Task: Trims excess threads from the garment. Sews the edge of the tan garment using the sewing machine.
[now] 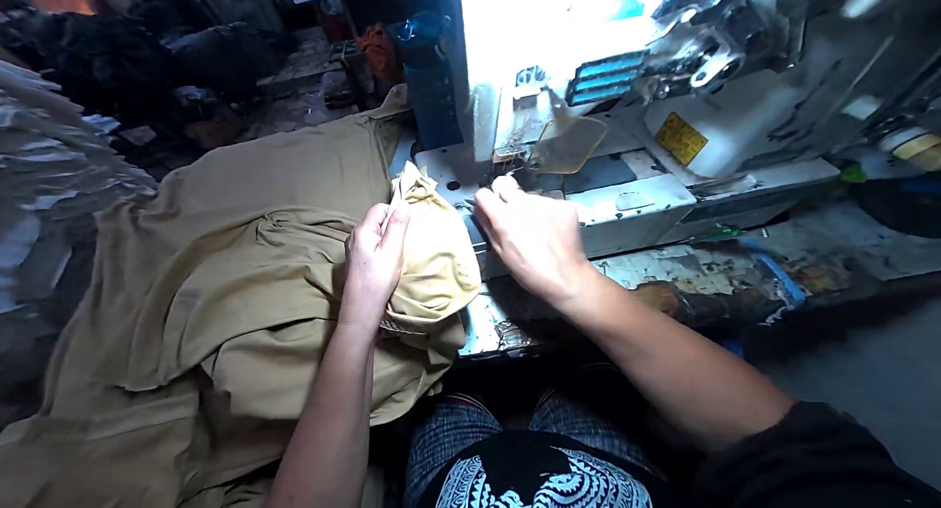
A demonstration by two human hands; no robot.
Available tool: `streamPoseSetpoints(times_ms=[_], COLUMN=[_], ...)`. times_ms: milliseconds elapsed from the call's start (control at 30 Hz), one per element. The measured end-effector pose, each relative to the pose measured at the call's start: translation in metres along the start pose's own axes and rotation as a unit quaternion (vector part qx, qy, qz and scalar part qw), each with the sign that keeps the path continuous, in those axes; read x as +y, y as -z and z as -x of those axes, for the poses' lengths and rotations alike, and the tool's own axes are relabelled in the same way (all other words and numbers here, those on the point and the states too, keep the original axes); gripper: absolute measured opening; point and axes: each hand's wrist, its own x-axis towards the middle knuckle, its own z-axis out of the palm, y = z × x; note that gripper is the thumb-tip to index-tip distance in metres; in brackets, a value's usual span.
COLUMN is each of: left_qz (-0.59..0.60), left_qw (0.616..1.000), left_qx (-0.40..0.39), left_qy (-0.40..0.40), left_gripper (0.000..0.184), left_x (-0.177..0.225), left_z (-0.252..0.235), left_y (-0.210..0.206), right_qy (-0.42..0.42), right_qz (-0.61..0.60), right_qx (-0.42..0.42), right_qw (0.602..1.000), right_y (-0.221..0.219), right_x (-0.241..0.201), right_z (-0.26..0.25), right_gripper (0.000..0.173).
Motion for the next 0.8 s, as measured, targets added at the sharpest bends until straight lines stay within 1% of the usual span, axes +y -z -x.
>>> streamPoseSetpoints(times_ms=[67, 100, 133, 167, 200, 233, 267, 300, 333, 367, 400, 433, 467, 500, 533, 567, 600, 633, 667, 700, 733, 767, 800], left_qz=[0.007, 0.017, 0.036, 0.069, 0.116, 0.169, 0.213, 0.245, 0.265, 0.283, 0.296, 0.313, 0.342, 0.376, 0.396, 0.403, 0.38, 0.325, 0.233, 0.115, 0.022, -0.033, -0.061], left_qw=[1.0, 1.0, 0.999, 0.996, 0.992, 0.984, 0.975, 0.964, 0.948, 0.931, 0.919, 0.917, 0.918, 0.916, 0.914, 0.909, 0.914, 0.927, 0.948, 0.968, 0.978, 0.98, 0.98], left_qx=[0.0, 0.007, 0.019, 0.026, 0.013, -0.013, -0.046, -0.092, -0.17, -0.225, -0.25, -0.232, -0.178, -0.106, -0.023, 0.053, 0.123, 0.181, 0.216, 0.222, 0.209, 0.191, 0.189], left_qy=[-0.001, -0.009, -0.025, -0.043, -0.055, -0.056, -0.045, -0.039, -0.047, -0.055, -0.071, -0.087, -0.092, -0.091, -0.088, -0.086, -0.073, -0.053, -0.029, -0.007, 0.016, 0.035, 0.031], left_gripper=[0.04, 0.037, 0.032, 0.023, 0.011, 0.005, 0.018, 0.032, 0.05, 0.065, 0.074, 0.071, 0.061, 0.047, 0.036, 0.03, 0.025, 0.021, 0.021, 0.022, 0.031, 0.045, 0.058], left_x=[-0.002, -0.004, -0.005, -0.005, -0.003, 0.002, 0.01, 0.017, 0.022, 0.026, 0.029, 0.032, 0.035, 0.039, 0.041, 0.04, 0.034, 0.022, 0.002, -0.021, -0.041, -0.052, -0.051], left_z=[0.003, 0.005, 0.007, 0.009, 0.011, 0.013, 0.016, 0.018, 0.019, 0.02, 0.022, 0.028, 0.037, 0.049, 0.06, 0.069, 0.076, 0.08, 0.084, 0.086, 0.09, 0.095, 0.101], left_y=[0.002, 0.002, 0.001, 0.0, -0.001, 0.0, 0.001, 0.004, 0.009, 0.013, 0.017, 0.019, 0.022, 0.025, 0.026, 0.026, 0.028, 0.029, 0.031, 0.032, 0.034, 0.038, 0.044], right_qy=[-0.016, -0.044, -0.083, -0.125, -0.164, -0.19, -0.199, -0.2, -0.194, -0.186, -0.183, -0.181, -0.175, -0.172, -0.178, -0.193, -0.22, -0.252, -0.284, -0.311, -0.327, -0.337, -0.337], right_qz=[-0.067, -0.127, -0.208, -0.3, -0.399, -0.485, -0.566, -0.641, -0.697, -0.74, -0.777, -0.816, -0.851, -0.879, -0.895, -0.901, -0.9, -0.896, -0.887, -0.87, -0.854, -0.84, -0.83], right_qx=[0.035, 0.038, 0.027, 0.002, -0.026, -0.043, -0.036, -0.016, -0.003, -0.005, -0.015, -0.022, -0.033, -0.04, -0.043, -0.044, -0.042, -0.038, -0.036, -0.034, -0.03, -0.024, -0.019], right_qw=[0.997, 0.99, 0.974, 0.946, 0.902, 0.853, 0.799, 0.741, 0.69, 0.646, 0.602, 0.549, 0.494, 0.443, 0.407, 0.386, 0.374, 0.363, 0.363, 0.38, 0.404, 0.425, 0.444], right_y=[0.008, 0.012, 0.014, 0.014, 0.012, 0.008, 0.001, -0.004, -0.007, -0.006, -0.002, 0.002, 0.007, 0.011, 0.014, 0.016, 0.015, 0.013, 0.008, 0.003, -0.003, -0.008, -0.012], right_x=[0.009, 0.012, 0.013, 0.011, 0.006, -0.001, -0.01, -0.019, -0.026, -0.03, -0.032, -0.033, -0.033, -0.031, -0.03, -0.028, -0.027, -0.027, -0.028, -0.03, -0.031, -0.032, -0.032], right_z=[0.021, 0.033, 0.045, 0.056, 0.063, 0.067, 0.068, 0.067, 0.068, 0.07, 0.073, 0.077, 0.081, 0.085, 0.088, 0.09, 0.091, 0.092, 0.091, 0.091, 0.091, 0.092, 0.091], right_gripper=[0.021, 0.025, 0.028, 0.034, 0.042, 0.044, 0.035, 0.018, 0.005, 0.004, 0.006, 0.007, 0.008, 0.009, 0.011, 0.013, 0.017, 0.021, 0.024, 0.025, 0.023, 0.021, 0.017])
